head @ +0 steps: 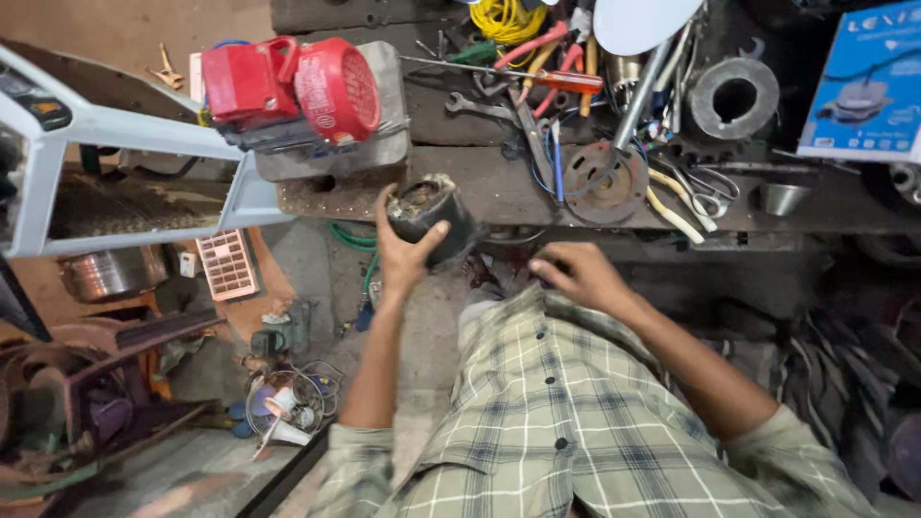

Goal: The person uses pliers to remove a metal band from a cylindrical electrical component, then uses a screwdriver to adjust internal parts. They attach a lightbulb to the component and test it, then use pliers again to adjust the wiring.

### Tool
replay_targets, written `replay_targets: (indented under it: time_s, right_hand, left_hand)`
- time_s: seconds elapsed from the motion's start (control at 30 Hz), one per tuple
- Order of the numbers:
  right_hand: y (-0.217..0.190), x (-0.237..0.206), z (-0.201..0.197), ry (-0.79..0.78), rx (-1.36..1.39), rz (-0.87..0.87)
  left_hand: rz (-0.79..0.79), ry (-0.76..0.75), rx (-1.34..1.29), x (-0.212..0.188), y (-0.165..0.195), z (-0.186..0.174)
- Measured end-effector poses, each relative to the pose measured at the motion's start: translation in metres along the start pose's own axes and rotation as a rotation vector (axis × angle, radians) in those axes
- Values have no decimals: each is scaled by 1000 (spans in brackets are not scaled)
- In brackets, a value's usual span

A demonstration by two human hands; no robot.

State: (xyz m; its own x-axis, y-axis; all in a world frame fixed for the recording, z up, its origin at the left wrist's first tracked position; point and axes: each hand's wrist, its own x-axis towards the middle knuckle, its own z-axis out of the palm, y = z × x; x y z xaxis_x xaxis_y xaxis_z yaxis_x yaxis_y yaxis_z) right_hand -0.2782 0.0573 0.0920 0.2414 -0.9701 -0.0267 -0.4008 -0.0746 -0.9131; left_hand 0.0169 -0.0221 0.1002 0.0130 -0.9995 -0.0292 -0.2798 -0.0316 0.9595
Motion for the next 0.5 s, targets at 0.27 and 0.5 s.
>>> replay_targets:
  time_s: [0.27,0.5]
  right_hand:
    - [29,4,-27,304,-314,56]
    - [56,76,3,416,-636,19]
  left_hand:
    - [439,-610,841,77,48,-20]
    - [604,-784,899,114,43,25]
